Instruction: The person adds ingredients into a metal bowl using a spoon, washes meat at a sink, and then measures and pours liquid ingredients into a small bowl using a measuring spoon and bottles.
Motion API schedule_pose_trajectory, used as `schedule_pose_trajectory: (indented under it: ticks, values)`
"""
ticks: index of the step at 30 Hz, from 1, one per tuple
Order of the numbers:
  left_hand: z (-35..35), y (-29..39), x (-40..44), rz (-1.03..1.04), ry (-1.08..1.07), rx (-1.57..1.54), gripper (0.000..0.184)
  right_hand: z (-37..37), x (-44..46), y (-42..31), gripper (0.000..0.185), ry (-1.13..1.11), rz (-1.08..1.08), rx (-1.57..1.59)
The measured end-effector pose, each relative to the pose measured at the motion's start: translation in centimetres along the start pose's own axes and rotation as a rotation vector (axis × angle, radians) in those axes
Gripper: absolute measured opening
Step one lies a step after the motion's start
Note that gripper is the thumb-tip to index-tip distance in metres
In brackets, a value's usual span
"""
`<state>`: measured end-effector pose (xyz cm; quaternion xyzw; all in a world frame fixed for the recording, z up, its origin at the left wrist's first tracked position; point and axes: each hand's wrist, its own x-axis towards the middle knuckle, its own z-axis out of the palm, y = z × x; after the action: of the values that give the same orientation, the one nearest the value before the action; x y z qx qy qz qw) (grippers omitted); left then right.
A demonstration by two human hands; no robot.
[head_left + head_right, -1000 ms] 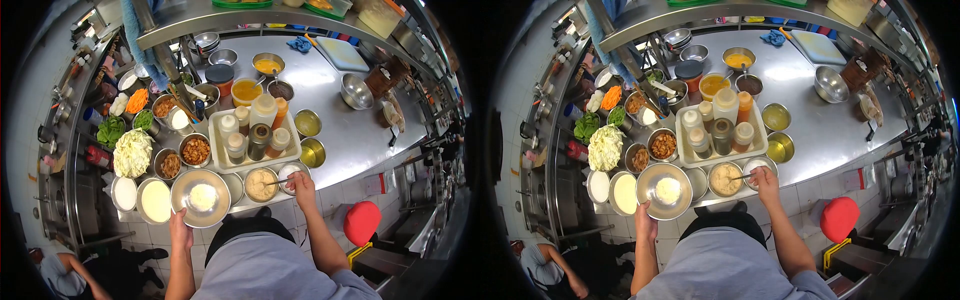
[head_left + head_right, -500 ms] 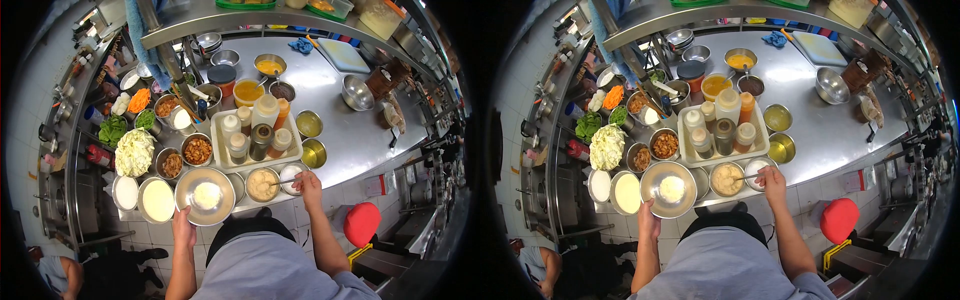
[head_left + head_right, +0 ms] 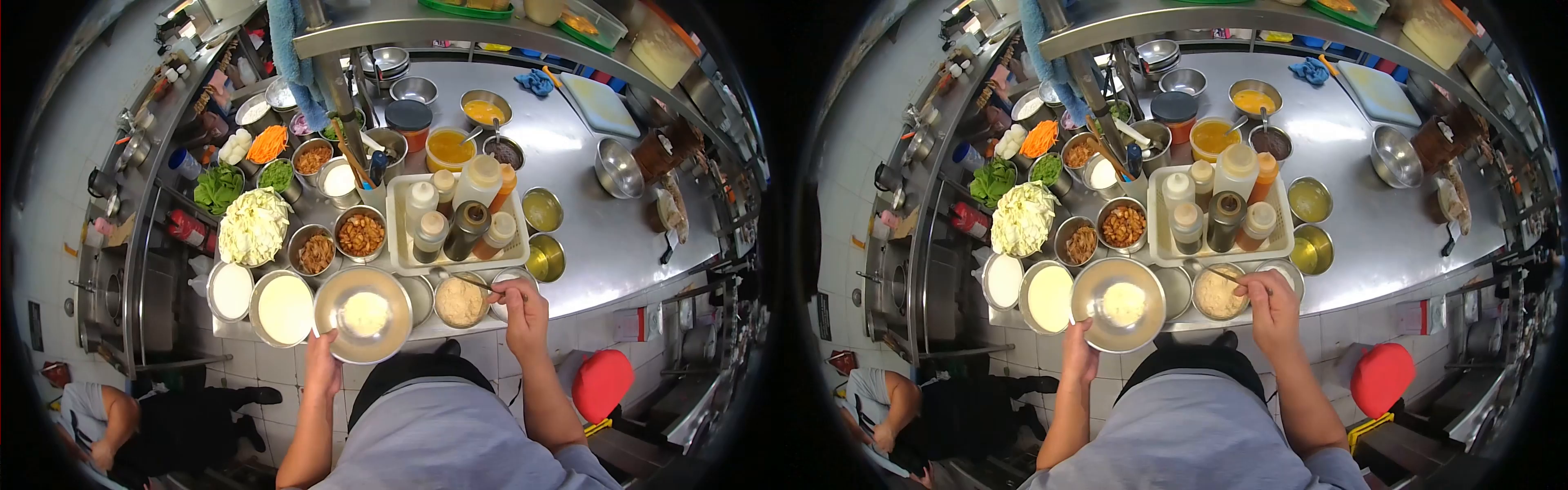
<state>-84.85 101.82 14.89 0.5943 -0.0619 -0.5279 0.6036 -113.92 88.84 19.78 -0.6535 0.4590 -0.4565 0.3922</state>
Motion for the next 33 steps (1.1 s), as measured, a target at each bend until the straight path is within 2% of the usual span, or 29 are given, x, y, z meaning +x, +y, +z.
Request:
schedule_pose_trajectory:
  ticks: [4, 6, 9, 13, 16, 18, 19, 21, 23, 25, 28, 32, 33]
  values:
    - [-4.5, 0.4, 0.0, 0.022, 0.075, -0.049, 0.059, 1.5, -0.1, 2.5, 0.018, -0.074, 0.108, 0.024]
    - [-6.1, 0.7, -0.2, 0.049, 0.112, -0.089, 0.058, 3.1, 0.5, 1.6, 0.017, -0.252, -0.042, -0.197]
    - [-6.8, 1.3, -1.2, 0.111, 0.141, -0.103, 0.057, 5.6, 1.2, 2.8, 0.018, -0.267, -0.18, -0.247]
    - [-7.5, 0.4, -2.1, 0.091, 0.189, -0.109, 0.05, 7.5, 1.9, 5.3, 0.019, -0.316, -0.195, -0.302]
    - [-7.2, -0.5, -2.6, 0.106, 0.154, -0.128, 0.049, 8.2, 1.4, 6.7, 0.019, -0.346, -0.138, -0.291]
    - [-7.2, -0.9, -3.0, 0.082, 0.174, -0.134, 0.049, 8.3, 1.0, 6.9, 0.023, -0.324, 0.116, -0.126]
    - [-7.3, -1.0, -3.1, 0.058, 0.186, -0.134, 0.048, 8.1, 0.7, 7.8, 0.023, -0.331, 0.115, -0.128]
    - [-7.4, -1.0, -3.2, 0.045, 0.182, -0.149, 0.053, 8.0, 0.5, 9.3, 0.027, -0.269, 0.288, 0.006]
    - [-7.5, -0.9, -3.2, 0.056, 0.171, -0.135, 0.053, 7.8, 0.3, 9.7, 0.029, -0.214, 0.324, 0.11]
    - [-7.6, -0.6, -3.1, 0.051, 0.17, -0.144, 0.053, 7.1, 0.4, 9.6, 0.03, -0.15, 0.487, 0.261]
    - [-7.9, -0.3, -2.7, 0.06, 0.154, -0.15, 0.052, 6.3, 0.6, 8.3, 0.029, -0.094, 0.579, 0.308]
    - [-7.6, -0.4, -2.0, 0.025, 0.14, -0.134, 0.052, 5.9, 0.9, 4.1, 0.029, -0.09, 0.569, 0.337]
    - [-7.2, -0.3, -1.9, 0.025, 0.14, -0.131, 0.052, 6.1, 0.8, 2.6, 0.029, -0.132, 0.507, 0.355]
